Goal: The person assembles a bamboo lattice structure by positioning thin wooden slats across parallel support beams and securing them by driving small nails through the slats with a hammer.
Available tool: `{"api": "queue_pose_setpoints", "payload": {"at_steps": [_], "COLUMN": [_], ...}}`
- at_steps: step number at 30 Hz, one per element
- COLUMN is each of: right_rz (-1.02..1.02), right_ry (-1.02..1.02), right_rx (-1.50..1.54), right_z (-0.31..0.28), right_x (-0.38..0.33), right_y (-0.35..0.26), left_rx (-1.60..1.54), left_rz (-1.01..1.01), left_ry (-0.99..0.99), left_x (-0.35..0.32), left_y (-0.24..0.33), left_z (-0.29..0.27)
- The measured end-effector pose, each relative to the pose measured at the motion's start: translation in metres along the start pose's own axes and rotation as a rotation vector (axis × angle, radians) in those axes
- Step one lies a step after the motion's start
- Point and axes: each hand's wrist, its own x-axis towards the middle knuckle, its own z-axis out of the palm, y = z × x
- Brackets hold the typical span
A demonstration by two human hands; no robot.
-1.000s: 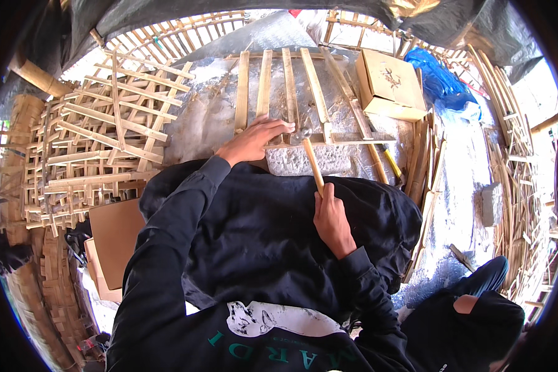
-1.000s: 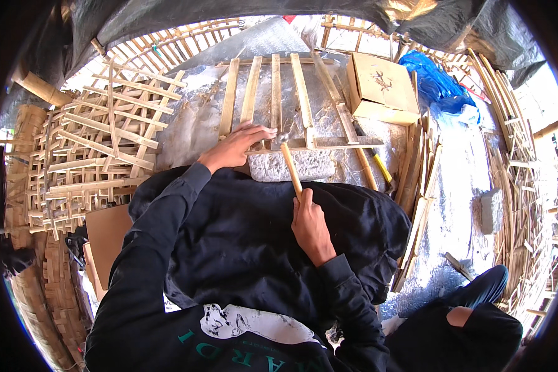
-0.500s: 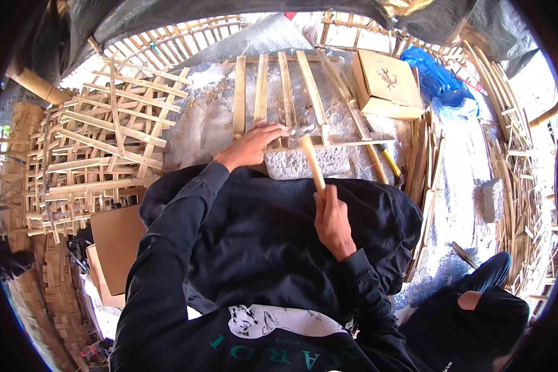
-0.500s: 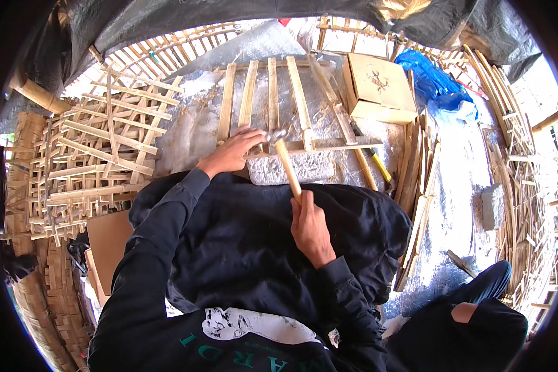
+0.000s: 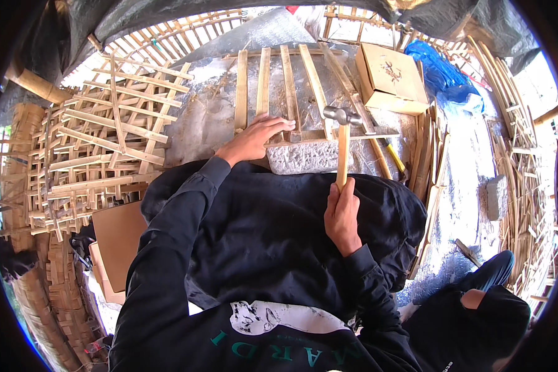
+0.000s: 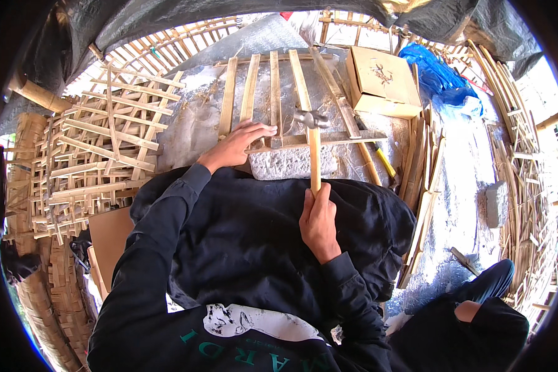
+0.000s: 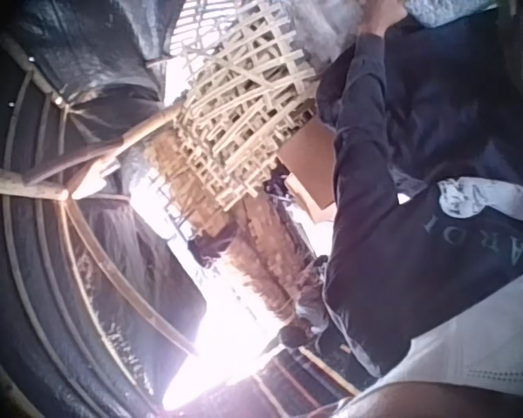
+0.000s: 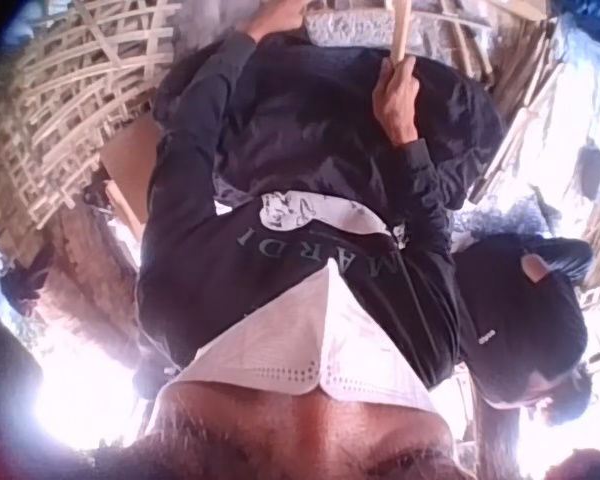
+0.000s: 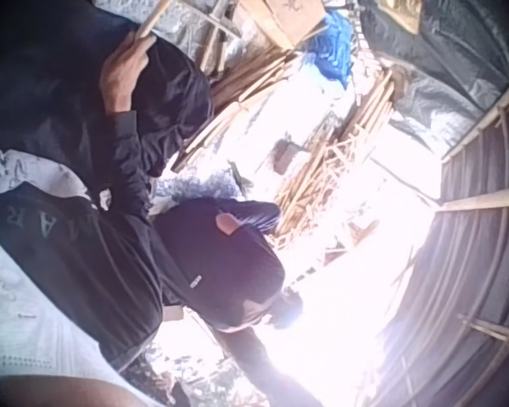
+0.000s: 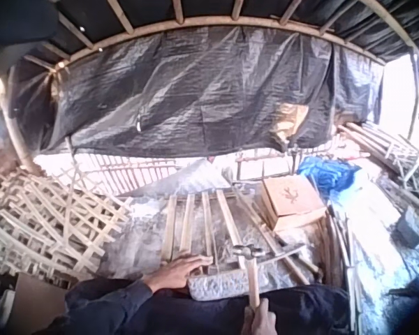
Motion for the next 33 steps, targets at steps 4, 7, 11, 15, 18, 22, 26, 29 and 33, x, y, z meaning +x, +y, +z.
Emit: {"api": "queue_pose_setpoints", "payload": {"at_steps": [4, 7, 11, 15, 18, 22, 26, 29, 33], "right_rz": [-0.105, -0.126, 0.002, -0.019, -0.094, -0.106, -0.016, 0.004, 0.028], "right_ry": [-0.114, -0.132, 0.033, -0.189, -0.145, 0.127, -0.047, -0.162, 0.052], "right_rx": [-0.199, -0.192, -0.038, -0.194, -0.126, -0.095, -0.157, -0.141, -0.043], "right_z": [0.018, 0.013, 0.000, 0.011, 0.012, 0.005, 0.010, 0.011, 0.003], "right_x": [-0.006, 0.004, 0.006, -0.002, 0.002, 0.010, 0.000, 0.004, 0.014], "right_y": [0.024, 0.020, -0.001, 0.023, 0.018, -0.002, 0.017, 0.013, -0.006], "left_rx": [0.002, 0.002, -0.011, -0.019, 0.003, 0.010, 0.031, -0.035, 0.007], "left_rz": [0.022, 0.010, 0.004, 0.026, 0.023, 0.034, 0.034, 0.013, 0.034], "left_ry": [0.016, 0.026, 0.005, 0.017, 0.023, 0.024, 0.026, 0.030, 0.012], "left_x": [0.003, -0.002, 0.002, 0.005, 0.000, 0.001, 0.005, -0.004, -0.001], "left_y": [-0.005, -0.012, -0.004, -0.001, -0.006, -0.008, -0.006, -0.011, -0.009], "left_z": [0.003, 0.001, -0.001, 0.000, 0.002, 0.001, 0.005, 0.005, 0.002]}}
